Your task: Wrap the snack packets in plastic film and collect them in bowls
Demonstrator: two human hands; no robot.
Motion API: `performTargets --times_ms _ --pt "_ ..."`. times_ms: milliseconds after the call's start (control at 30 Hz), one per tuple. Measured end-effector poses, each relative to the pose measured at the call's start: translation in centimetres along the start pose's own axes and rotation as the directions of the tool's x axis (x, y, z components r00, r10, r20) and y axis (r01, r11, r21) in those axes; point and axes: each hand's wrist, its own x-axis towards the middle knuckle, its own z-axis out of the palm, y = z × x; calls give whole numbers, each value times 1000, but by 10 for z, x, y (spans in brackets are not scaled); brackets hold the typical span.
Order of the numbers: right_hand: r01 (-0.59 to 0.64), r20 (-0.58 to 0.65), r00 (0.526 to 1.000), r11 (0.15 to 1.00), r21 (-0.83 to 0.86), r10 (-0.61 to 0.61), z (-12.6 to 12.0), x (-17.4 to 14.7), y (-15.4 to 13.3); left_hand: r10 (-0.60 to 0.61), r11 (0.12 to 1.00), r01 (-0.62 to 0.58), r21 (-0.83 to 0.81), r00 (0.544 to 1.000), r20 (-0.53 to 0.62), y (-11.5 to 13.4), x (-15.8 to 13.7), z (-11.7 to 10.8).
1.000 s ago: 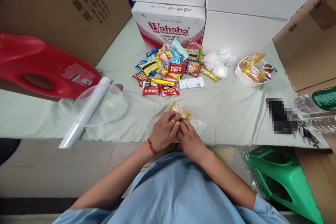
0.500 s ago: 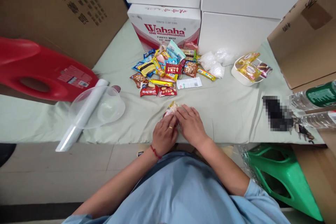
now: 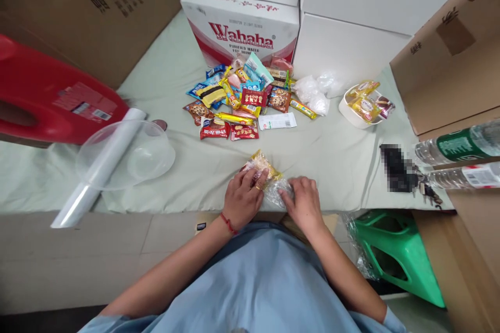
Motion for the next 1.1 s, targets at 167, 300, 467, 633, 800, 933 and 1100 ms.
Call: performTargets --times_ms 167,300,467,633,800,933,1100 --pt "-100 40 995 964 247 93 -23 -5 -20 -15 1000 15 14 1000 9 0 -2 1" --pt "-193 134 980 877 440 148 -32 26 -47 1 999 0 42 1000 -8 1 -2 4" --pt "-180 129 982 894 411 138 -1 86 -79 34 998 -33 53 999 -30 5 -8 6" --pt "-106 73 992 990 90 100 23 102 -92 88 973 -95 -209 995 -41 -6 -33 -14" --pt "54 85 995 998 -39 -50 30 90 -91 -328 913 286 -292 939 -104 -35 -20 -26" --pt "153 8 988 982 107 -155 37 83 -84 -428 880 427 -210 903 41 -39 14 -14" --pt "205 -99 979 910 361 -181 36 75 -72 -409 859 344 -378 907 -102 -27 24 -2"
